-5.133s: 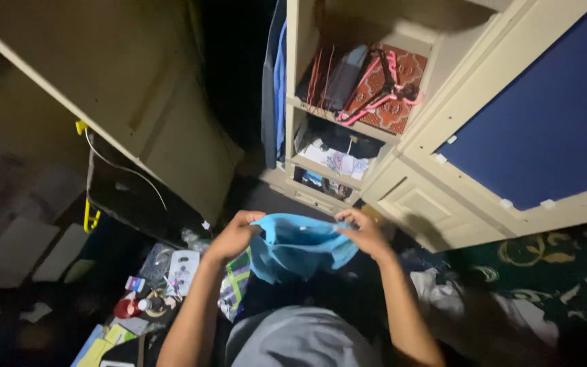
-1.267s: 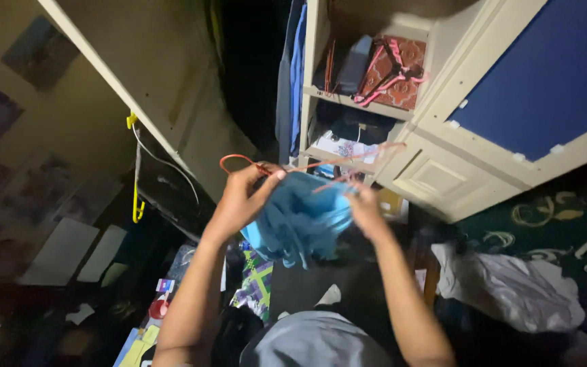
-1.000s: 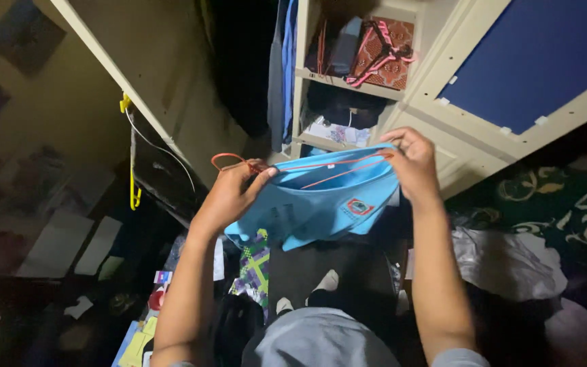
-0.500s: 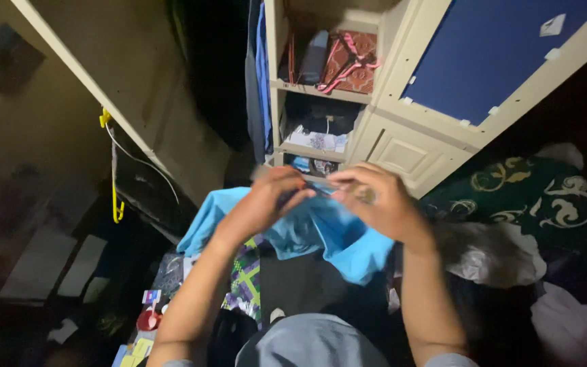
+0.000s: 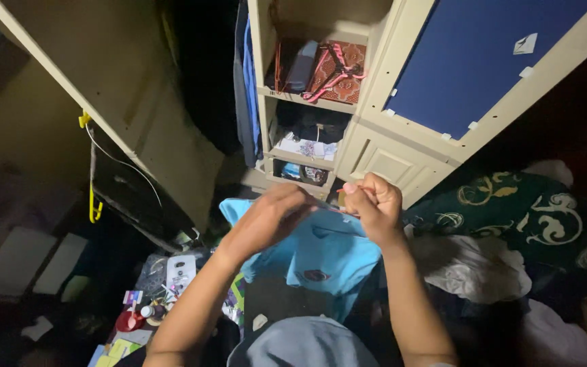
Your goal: The person folds a black shirt and places it on a white hanger, then hangs it in the closet. They then fold a light blue shirt and place it on a pink hanger, hanging it in the closet. Finally, they fold a gray shirt.
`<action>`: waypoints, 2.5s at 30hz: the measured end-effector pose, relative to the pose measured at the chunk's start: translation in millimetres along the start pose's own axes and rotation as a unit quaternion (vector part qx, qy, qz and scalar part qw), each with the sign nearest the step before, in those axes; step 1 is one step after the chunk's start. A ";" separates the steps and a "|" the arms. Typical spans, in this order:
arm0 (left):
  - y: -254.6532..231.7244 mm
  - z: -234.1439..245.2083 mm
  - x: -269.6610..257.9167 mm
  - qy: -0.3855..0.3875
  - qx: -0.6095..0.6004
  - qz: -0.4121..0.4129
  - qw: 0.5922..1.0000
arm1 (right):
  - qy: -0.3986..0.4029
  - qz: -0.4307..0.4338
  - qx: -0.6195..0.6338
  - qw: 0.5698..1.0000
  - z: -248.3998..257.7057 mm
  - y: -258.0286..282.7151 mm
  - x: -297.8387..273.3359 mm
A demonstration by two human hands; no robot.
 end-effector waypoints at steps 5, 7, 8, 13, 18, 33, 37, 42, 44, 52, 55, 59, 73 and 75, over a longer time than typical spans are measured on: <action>55.3 -8.4 -37.5 -0.089 0.367 -0.034 0.925 | -0.029 -0.040 0.114 0.992 8.3 8.3 14.6; 93.3 -21.7 -60.5 -0.138 0.377 -0.071 0.913 | -0.021 -0.050 0.121 0.991 11.9 1.2 18.3; 107.2 -26.4 -76.1 -0.189 0.386 -0.112 0.896 | -0.014 -0.056 0.127 0.990 12.5 -2.4 20.2; 120.9 -26.3 -106.0 -0.224 0.369 -0.105 0.896 | 0.058 -0.083 -0.042 0.994 25.2 1.0 26.1; 127.5 -9.6 -117.9 -0.256 0.376 -0.024 0.890 | 0.075 -0.087 -0.044 0.992 32.8 0.6 30.3; 95.2 -89.4 -57.1 -0.128 0.259 0.081 0.954 | 0.070 -0.084 -0.023 0.994 -2.3 -15.8 10.6; 63.1 -83.4 -40.7 -0.121 0.253 0.070 0.957 | 0.097 -0.107 -0.099 0.985 -17.2 -16.4 4.7; 41.2 -96.5 -29.1 -0.107 0.170 0.047 0.979 | 0.079 -0.222 0.013 0.972 -33.3 -46.1 -8.2; 60.5 -109.2 -38.5 -0.169 0.189 0.030 0.967 | 0.164 -0.139 -0.135 0.967 -45.4 -39.6 -13.3; 92.5 -60.8 -55.2 -0.175 0.161 0.113 0.965 | 0.189 -0.084 -0.261 0.943 -29.3 -32.8 -8.3; 105.9 -40.8 -63.6 -0.189 0.167 0.136 0.958 | 0.206 -0.115 -0.321 0.917 -23.5 -52.9 -19.2; 112.1 -11.2 -70.5 -0.231 0.208 0.132 0.941 | 0.200 -0.141 -0.295 0.924 -30.6 -42.1 -15.8; 91.0 25.2 -52.1 -0.232 0.216 0.099 0.943 | 0.127 -0.139 -0.201 0.961 -5.4 -78.2 -27.2; 85.1 29.9 -47.7 -0.229 0.208 0.093 0.946 | 0.125 -0.133 -0.196 0.963 -0.9 -76.0 -24.5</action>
Point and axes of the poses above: each hand's wrist, its own x-axis towards the middle knuckle, its own z-axis out of the back of the hand, y = z × x, the point moved 8 cm from there along x, towards the middle knuckle, and after that the axes turned 6 degrees about z, right-handed, at the moved point
